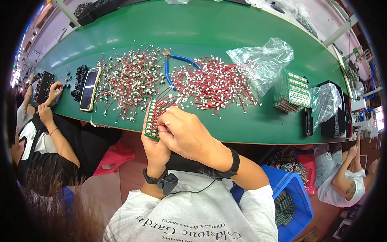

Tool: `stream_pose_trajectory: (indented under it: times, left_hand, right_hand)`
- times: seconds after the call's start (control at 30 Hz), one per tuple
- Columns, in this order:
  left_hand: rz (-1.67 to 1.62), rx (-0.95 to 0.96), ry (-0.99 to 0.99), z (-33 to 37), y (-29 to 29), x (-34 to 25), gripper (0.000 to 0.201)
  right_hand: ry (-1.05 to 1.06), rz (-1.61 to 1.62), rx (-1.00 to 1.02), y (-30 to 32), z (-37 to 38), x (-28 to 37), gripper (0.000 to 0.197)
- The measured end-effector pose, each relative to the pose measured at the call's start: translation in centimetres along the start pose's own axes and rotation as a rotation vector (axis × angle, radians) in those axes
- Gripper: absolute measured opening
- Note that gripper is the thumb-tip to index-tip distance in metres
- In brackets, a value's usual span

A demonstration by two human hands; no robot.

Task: The person picks up red wires one at a time from a pile and inserts them into a green circuit board.

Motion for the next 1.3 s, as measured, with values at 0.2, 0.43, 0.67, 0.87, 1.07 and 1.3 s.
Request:
stream_pose_trajectory:
  times: [0.2,0.43,0.67,0.87,1.07,1.3]
  left_hand:
    - [0.014,0.0,0.037,0.1,0.0,-0.1,0.066]
    - [0.268,-0.012,-0.083,0.3,0.6,-1.1,0.062]
    - [0.362,0.007,-0.084,0.1,1.3,-1.3,0.068]
    - [0.33,0.012,0.0,0.3,2.4,-1.0,0.068]
    - [0.126,-0.263,0.047,0.3,3.8,-1.7,0.032]
    - [0.186,-0.273,0.067,-0.2,4.7,-0.9,0.03]
  right_hand:
    - [-0.027,-0.019,0.014,-0.3,0.0,0.2,0.014]
    - [-0.014,-0.018,0.029,-0.7,0.3,0.8,0.013]
    - [0.058,-0.068,-0.058,-1.1,0.3,1.0,0.02]
    - [0.05,-0.068,-0.042,-0.4,1.6,0.0,0.015]
    - [-0.253,-0.268,-0.222,7.0,2.0,-10.3,0.013]
    - [-0.105,-0.457,-0.075,5.5,2.1,-11.6,0.01]
Point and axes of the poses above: each hand's wrist, its own z-axis towards the middle knuckle, its own y-axis out of the back of the hand, x = y × z, the point moved 8 cm from there along z, towards the middle knuckle, and after that the axes turned 6 degrees about y, right-handed, at the moved point
